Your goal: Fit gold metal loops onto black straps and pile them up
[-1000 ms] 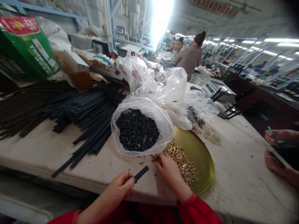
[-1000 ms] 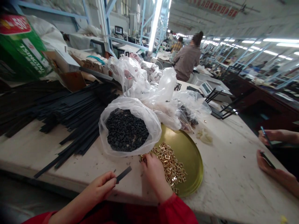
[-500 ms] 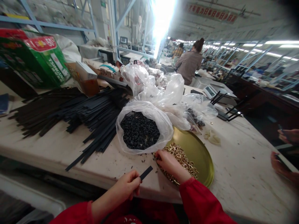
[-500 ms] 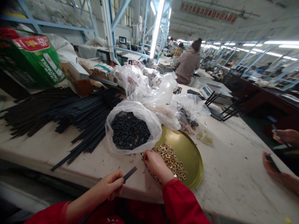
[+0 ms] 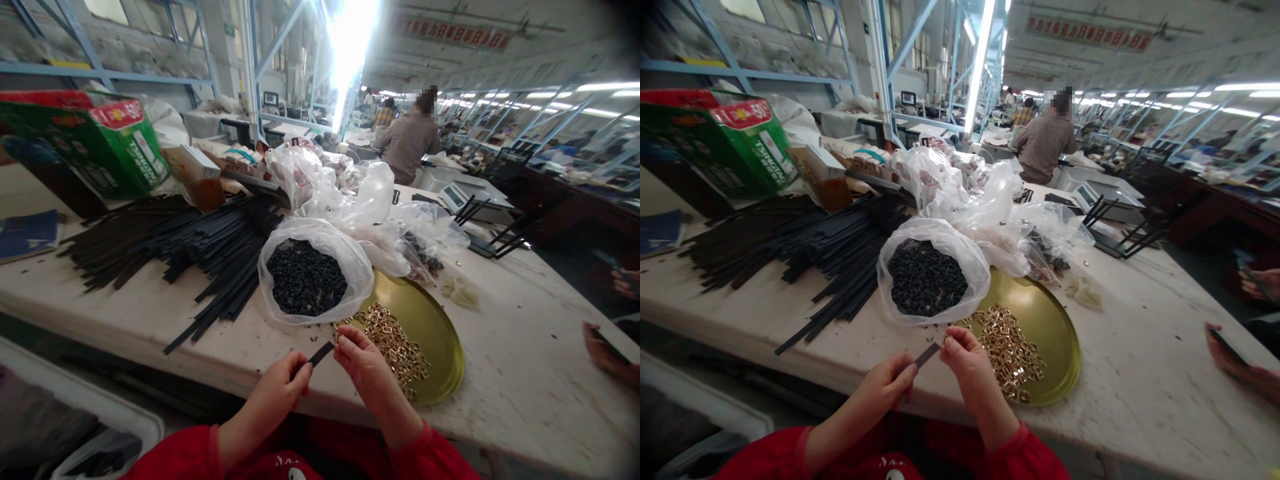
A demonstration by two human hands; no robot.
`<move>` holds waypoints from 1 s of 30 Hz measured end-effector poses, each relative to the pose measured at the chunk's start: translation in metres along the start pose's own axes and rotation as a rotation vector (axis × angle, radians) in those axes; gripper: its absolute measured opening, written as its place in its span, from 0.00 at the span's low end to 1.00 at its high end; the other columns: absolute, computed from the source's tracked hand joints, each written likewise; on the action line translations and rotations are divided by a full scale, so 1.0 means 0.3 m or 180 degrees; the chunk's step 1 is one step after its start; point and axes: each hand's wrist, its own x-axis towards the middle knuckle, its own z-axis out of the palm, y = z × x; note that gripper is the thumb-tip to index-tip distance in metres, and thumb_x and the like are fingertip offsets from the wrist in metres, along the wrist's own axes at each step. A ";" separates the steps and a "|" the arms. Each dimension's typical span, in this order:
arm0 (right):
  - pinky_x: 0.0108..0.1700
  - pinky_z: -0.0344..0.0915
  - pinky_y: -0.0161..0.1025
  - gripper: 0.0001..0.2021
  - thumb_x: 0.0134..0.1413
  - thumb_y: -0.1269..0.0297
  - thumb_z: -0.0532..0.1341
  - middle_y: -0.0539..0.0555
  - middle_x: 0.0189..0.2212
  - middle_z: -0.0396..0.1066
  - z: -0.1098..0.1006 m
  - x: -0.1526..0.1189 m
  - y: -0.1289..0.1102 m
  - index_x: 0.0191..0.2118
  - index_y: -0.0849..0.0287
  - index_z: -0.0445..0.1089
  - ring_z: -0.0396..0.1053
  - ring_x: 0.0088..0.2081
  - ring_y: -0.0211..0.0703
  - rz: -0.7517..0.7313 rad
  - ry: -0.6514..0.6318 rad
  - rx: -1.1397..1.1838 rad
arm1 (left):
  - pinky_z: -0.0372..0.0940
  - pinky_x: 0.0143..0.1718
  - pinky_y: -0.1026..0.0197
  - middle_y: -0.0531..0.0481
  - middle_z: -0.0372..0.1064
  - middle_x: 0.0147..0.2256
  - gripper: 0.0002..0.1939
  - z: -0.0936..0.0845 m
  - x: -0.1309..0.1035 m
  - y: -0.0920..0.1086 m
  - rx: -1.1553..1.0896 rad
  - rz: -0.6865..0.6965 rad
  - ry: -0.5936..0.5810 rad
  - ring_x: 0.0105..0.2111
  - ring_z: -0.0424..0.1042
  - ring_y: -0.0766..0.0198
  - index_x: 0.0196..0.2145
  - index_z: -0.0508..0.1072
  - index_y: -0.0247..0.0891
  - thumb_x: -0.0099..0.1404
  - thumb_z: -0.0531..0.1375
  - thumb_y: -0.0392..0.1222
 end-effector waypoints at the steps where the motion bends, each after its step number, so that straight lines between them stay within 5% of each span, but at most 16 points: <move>1: 0.32 0.66 0.29 0.16 0.34 0.63 0.70 0.45 0.24 0.68 0.022 -0.018 0.009 0.32 0.58 0.68 0.67 0.25 0.30 0.0253 0.0100 0.0586 | 0.54 0.20 0.67 0.58 0.58 0.19 0.12 -0.004 -0.001 0.006 0.0078 0.0040 0.0058 0.18 0.59 0.69 0.24 0.59 0.39 0.61 0.48 0.48; 6: 0.30 0.67 0.24 0.20 0.25 0.69 0.74 0.44 0.23 0.69 0.079 -0.057 0.035 0.30 0.59 0.69 0.68 0.24 0.27 0.0752 0.0357 0.1510 | 0.54 0.24 0.67 0.57 0.59 0.20 0.11 -0.032 -0.018 -0.001 0.0489 0.0155 0.0192 0.22 0.61 0.67 0.25 0.63 0.38 0.62 0.48 0.44; 14: 0.24 0.64 0.25 0.17 0.31 0.63 0.72 0.45 0.23 0.69 0.142 -0.079 0.133 0.30 0.61 0.69 0.65 0.22 0.28 0.1027 0.0095 0.1140 | 0.56 0.30 0.66 0.54 0.66 0.26 0.10 -0.053 -0.020 -0.044 0.0869 0.0399 0.0001 0.28 0.64 0.65 0.28 0.67 0.38 0.63 0.48 0.41; 20: 0.25 0.60 0.30 0.15 0.37 0.56 0.68 0.44 0.17 0.64 0.169 -0.089 0.179 0.22 0.60 0.64 0.61 0.20 0.31 0.0193 0.0121 0.0027 | 0.58 0.31 0.67 0.52 0.67 0.30 0.10 -0.077 -0.016 -0.051 -0.0263 0.0070 -0.0330 0.30 0.64 0.66 0.34 0.66 0.35 0.61 0.54 0.45; 25: 0.27 0.60 0.33 0.15 0.42 0.52 0.65 0.45 0.18 0.65 0.174 -0.087 0.160 0.23 0.59 0.64 0.62 0.21 0.34 0.0108 -0.0249 -0.0446 | 0.54 0.21 0.68 0.57 0.60 0.21 0.12 -0.095 -0.015 -0.048 -0.0611 -0.0274 -0.0441 0.19 0.57 0.71 0.27 0.63 0.35 0.61 0.51 0.47; 30: 0.27 0.59 0.32 0.15 0.42 0.51 0.64 0.46 0.20 0.65 0.181 -0.090 0.158 0.26 0.59 0.65 0.61 0.23 0.34 0.0049 -0.0124 -0.0583 | 0.54 0.19 0.69 0.56 0.61 0.21 0.12 -0.099 -0.020 -0.044 -0.0755 -0.0478 -0.0472 0.18 0.58 0.72 0.26 0.61 0.36 0.59 0.51 0.48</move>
